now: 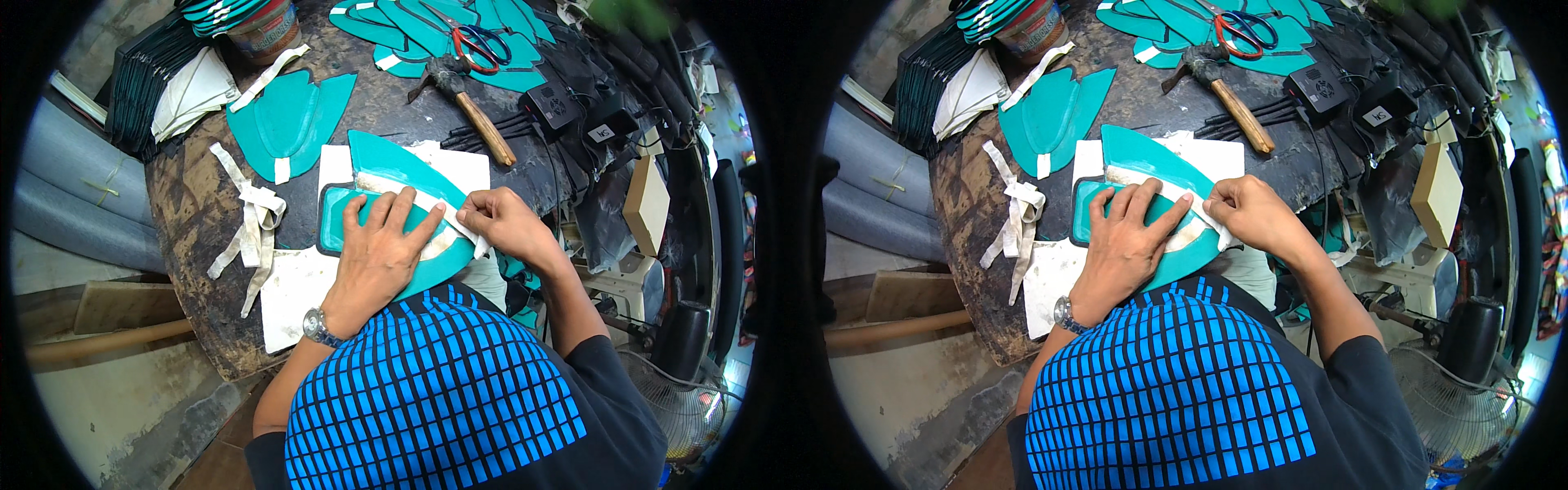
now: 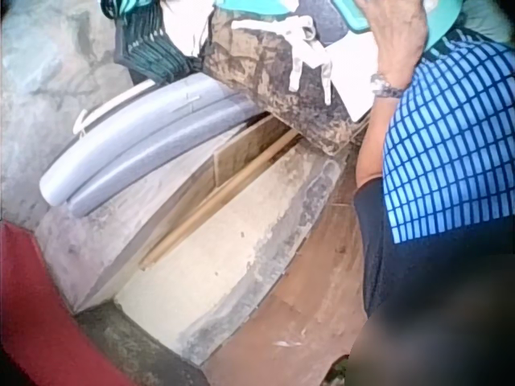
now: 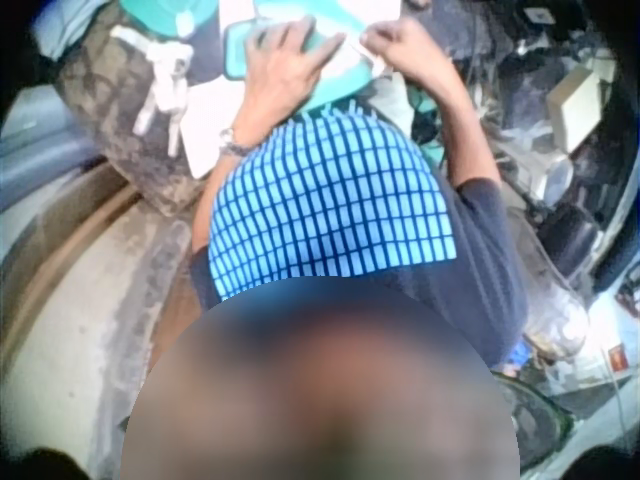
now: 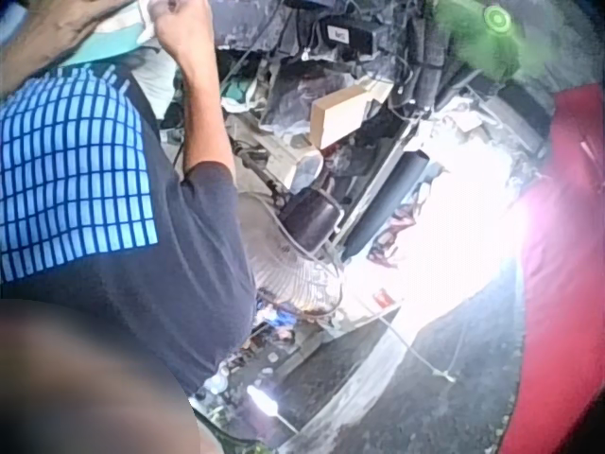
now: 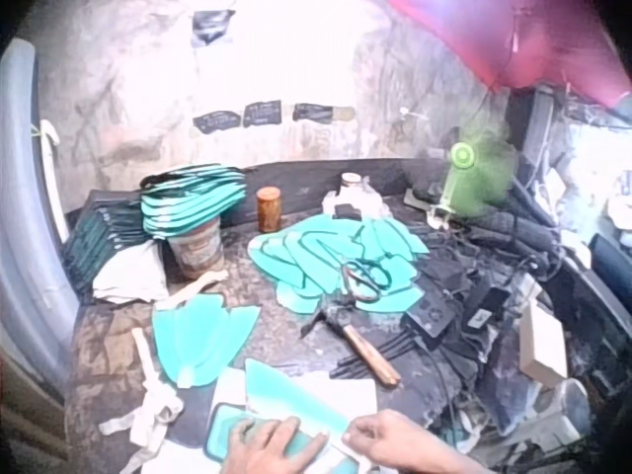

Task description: The person assembles teal-colored sandal components by hand, applying white fabric straps to the edges of the sole. They use scissors to trim excess strap material and a hammer to press the straps into place. The process is repeated for multiple units on a cluttered workbench.

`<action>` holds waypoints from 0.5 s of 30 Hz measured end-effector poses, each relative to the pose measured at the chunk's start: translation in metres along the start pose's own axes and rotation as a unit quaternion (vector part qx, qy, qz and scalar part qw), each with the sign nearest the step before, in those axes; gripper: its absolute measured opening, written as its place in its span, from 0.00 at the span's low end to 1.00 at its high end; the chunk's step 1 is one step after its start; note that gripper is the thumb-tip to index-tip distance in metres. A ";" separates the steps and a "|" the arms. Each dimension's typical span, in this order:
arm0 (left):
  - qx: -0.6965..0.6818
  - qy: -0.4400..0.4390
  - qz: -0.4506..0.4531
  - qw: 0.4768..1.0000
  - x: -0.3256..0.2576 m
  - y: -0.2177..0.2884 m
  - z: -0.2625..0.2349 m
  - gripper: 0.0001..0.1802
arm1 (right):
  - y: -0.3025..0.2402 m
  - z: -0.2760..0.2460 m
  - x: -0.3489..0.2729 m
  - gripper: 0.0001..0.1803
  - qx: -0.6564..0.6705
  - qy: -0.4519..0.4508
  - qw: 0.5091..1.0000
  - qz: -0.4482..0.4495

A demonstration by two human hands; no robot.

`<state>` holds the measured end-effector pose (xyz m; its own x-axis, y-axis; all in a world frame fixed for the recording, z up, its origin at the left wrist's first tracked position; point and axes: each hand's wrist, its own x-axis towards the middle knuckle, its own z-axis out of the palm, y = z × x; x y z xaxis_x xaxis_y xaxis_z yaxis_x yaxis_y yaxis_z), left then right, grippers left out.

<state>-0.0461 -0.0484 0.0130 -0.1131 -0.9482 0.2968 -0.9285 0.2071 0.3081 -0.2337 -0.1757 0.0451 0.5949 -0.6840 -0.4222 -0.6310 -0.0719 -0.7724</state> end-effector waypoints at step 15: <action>-0.064 0.004 0.044 0.997 0.008 -0.004 -0.002 0.23 | 0.006 -0.002 -0.029 0.18 0.042 0.016 0.986 -0.164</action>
<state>-0.0428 -0.0560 0.0159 -0.1890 -0.9233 0.3344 -0.8628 0.3187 0.3925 -0.2556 -0.1584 0.0538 0.7428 -0.6568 -0.1301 -0.3641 -0.2332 -0.9017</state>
